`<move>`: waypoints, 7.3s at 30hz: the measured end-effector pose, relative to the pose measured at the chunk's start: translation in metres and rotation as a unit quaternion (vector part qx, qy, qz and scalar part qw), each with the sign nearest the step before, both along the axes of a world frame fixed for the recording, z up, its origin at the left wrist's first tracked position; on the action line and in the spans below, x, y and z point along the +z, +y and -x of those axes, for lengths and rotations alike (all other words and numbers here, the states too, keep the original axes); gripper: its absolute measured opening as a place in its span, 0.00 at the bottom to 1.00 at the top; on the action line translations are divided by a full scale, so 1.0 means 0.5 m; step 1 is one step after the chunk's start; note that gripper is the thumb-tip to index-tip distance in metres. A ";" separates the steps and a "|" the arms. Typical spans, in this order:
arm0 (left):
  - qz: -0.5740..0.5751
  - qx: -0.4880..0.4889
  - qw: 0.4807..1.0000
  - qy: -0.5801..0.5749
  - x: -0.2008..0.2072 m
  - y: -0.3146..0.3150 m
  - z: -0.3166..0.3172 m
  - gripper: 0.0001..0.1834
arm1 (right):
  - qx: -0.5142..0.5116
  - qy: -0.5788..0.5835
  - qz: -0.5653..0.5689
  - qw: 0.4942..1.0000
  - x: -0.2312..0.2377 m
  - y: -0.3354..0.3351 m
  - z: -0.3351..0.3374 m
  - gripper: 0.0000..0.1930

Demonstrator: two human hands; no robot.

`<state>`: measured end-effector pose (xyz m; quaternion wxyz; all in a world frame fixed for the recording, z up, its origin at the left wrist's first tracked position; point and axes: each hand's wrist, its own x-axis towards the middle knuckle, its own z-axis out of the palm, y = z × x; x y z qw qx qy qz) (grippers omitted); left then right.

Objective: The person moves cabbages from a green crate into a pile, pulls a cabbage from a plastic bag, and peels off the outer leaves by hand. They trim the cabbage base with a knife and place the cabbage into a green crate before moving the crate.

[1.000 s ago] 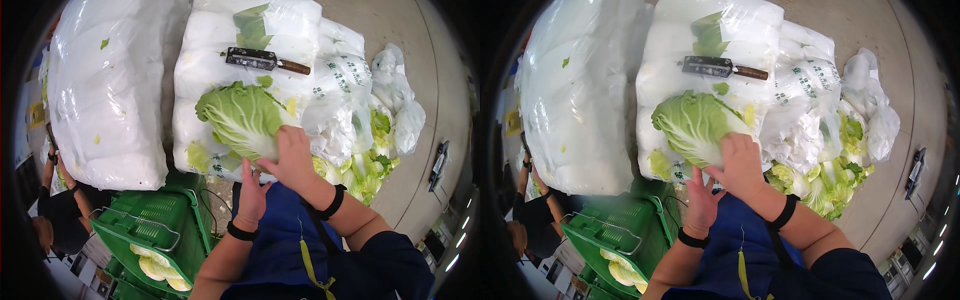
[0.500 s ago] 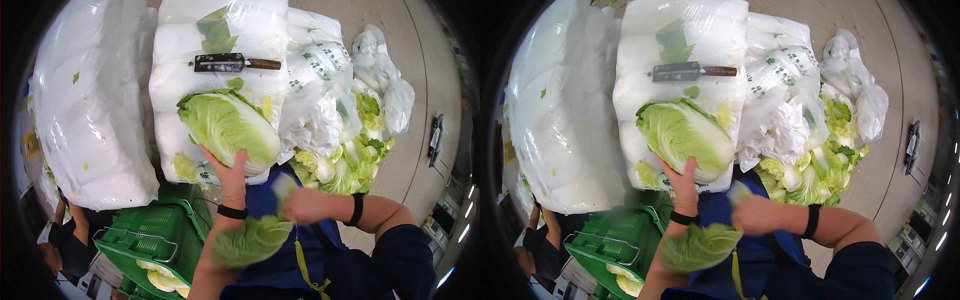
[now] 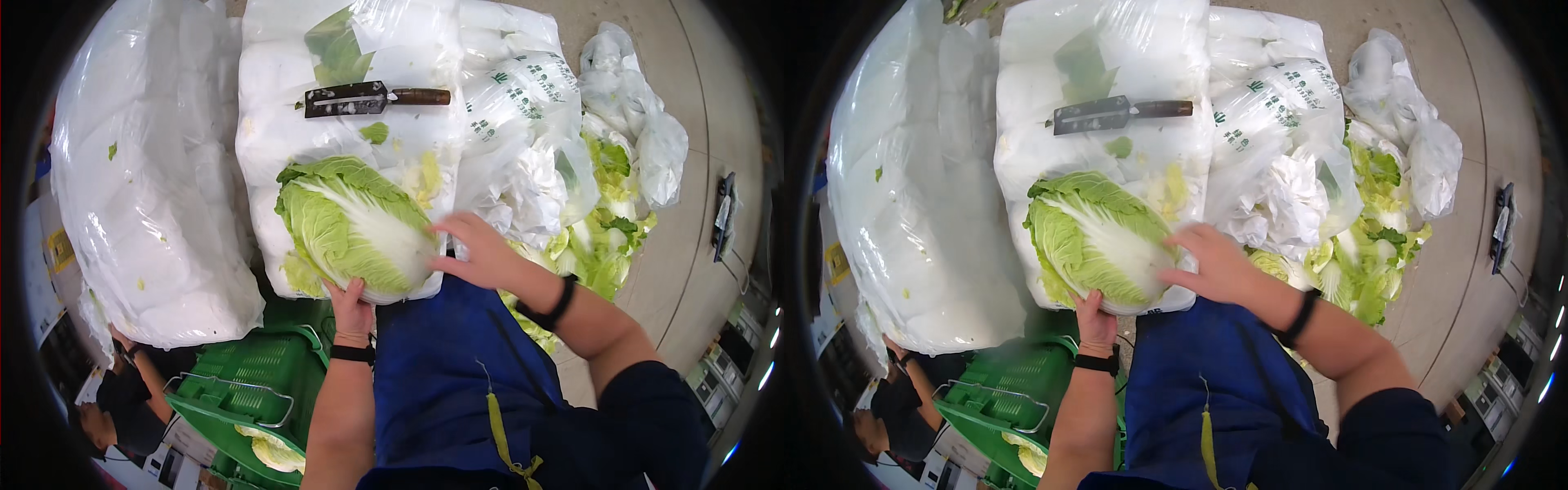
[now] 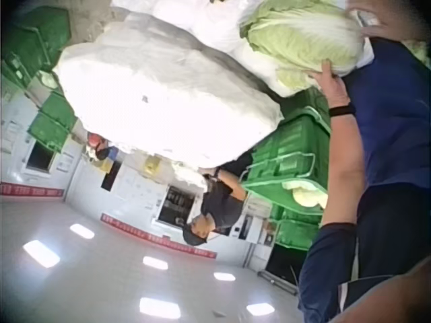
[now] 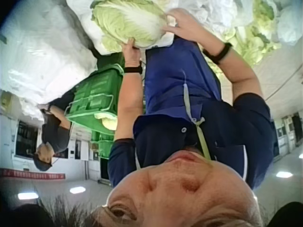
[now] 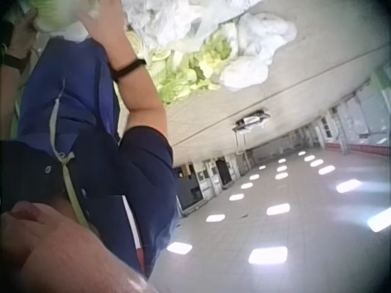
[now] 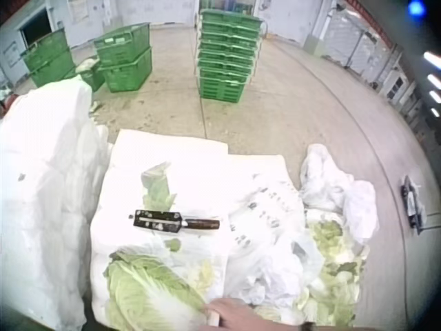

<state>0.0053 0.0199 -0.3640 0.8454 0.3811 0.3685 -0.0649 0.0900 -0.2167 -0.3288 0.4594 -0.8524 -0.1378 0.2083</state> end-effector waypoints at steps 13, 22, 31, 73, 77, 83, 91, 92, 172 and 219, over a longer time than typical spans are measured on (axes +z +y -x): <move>-0.002 0.015 1.000 -0.004 -0.008 -0.007 0.029 0.43 | -0.039 0.180 0.108 0.977 0.034 0.155 -0.067 0.34; -0.035 0.017 0.998 0.044 -0.007 0.001 0.022 0.43 | 0.149 0.108 0.094 0.978 0.036 0.128 -0.065 0.25; -0.222 -0.044 0.973 0.043 -0.004 0.001 0.017 0.41 | 0.155 0.148 -0.047 0.976 0.067 0.155 -0.004 0.13; -0.124 -0.029 0.991 -0.031 0.030 0.039 -0.052 0.51 | 0.415 0.148 0.067 0.895 -0.034 0.157 0.072 0.10; -0.367 -0.098 0.925 0.019 -0.022 0.067 -0.041 0.49 | 0.332 -0.069 -0.099 0.936 -0.130 0.117 0.145 0.13; -0.211 -0.002 0.975 0.071 -0.036 0.079 -0.033 0.46 | 0.305 -0.177 -0.183 0.918 -0.176 0.135 0.156 0.08; -0.170 -0.003 0.980 0.105 -0.076 0.130 -0.011 0.40 | 0.371 -0.197 -0.164 0.893 -0.240 0.063 0.171 0.04; -0.117 0.002 0.986 0.116 -0.087 0.154 -0.011 0.37 | 0.495 -0.131 -0.010 0.859 -0.264 -0.020 0.206 0.05; -0.269 0.028 0.954 0.133 0.037 0.030 -0.083 0.36 | 0.225 0.018 0.294 0.929 0.027 -0.151 0.156 0.21; -0.198 0.096 0.968 0.124 0.047 -0.003 -0.107 0.46 | 0.199 -0.166 -0.060 0.964 -0.056 0.145 0.065 0.08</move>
